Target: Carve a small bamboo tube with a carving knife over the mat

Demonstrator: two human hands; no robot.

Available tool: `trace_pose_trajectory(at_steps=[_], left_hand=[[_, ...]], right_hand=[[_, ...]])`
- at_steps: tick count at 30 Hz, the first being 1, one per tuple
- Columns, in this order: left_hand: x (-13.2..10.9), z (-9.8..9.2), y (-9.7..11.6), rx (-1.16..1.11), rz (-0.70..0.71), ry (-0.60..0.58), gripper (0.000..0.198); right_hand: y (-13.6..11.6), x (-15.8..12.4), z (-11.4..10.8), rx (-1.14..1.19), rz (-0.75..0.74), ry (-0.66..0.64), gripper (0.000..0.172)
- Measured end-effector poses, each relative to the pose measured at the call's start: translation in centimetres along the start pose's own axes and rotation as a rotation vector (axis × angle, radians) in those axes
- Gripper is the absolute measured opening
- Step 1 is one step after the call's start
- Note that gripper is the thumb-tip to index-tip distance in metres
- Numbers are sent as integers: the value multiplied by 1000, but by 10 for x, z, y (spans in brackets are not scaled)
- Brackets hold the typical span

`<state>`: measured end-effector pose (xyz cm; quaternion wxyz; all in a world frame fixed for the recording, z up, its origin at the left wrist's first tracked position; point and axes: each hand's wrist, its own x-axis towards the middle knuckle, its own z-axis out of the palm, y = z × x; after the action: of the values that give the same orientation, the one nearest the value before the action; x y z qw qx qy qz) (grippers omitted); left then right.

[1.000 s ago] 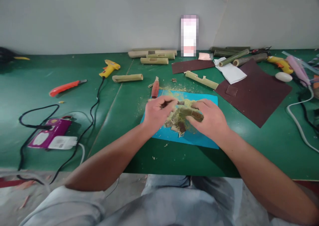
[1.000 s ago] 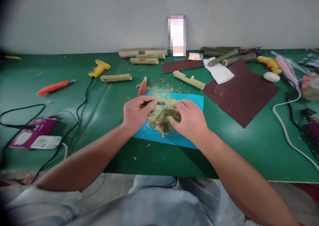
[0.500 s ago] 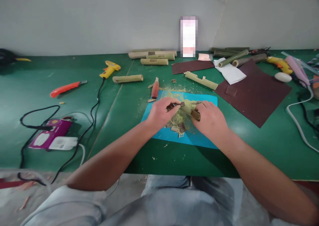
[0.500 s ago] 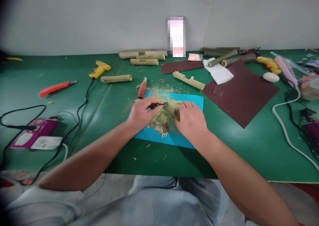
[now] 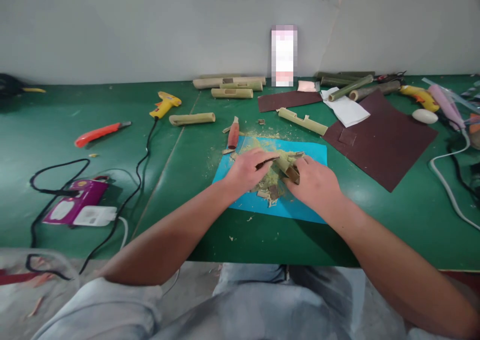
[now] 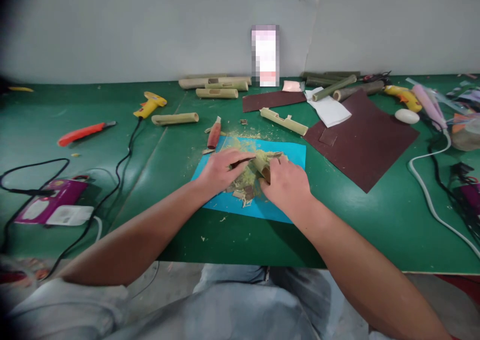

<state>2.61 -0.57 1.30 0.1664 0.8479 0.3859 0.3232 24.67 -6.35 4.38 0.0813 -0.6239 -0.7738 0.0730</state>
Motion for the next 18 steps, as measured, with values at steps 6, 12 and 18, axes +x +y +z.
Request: trace_pose_trajectory(at_steps=[6,12,18], left_hand=[[0,-1,0,-11,-42,-18,18],[2,0,5,-49,-64,-3,16],[3,4,2,-23,-14,61,16]], right_hand=[[0,-1,-2,23,-24,62,10],[-1,-3,-3,9,-28,-4,14],[-3,-4,3,91,-26,30,11]])
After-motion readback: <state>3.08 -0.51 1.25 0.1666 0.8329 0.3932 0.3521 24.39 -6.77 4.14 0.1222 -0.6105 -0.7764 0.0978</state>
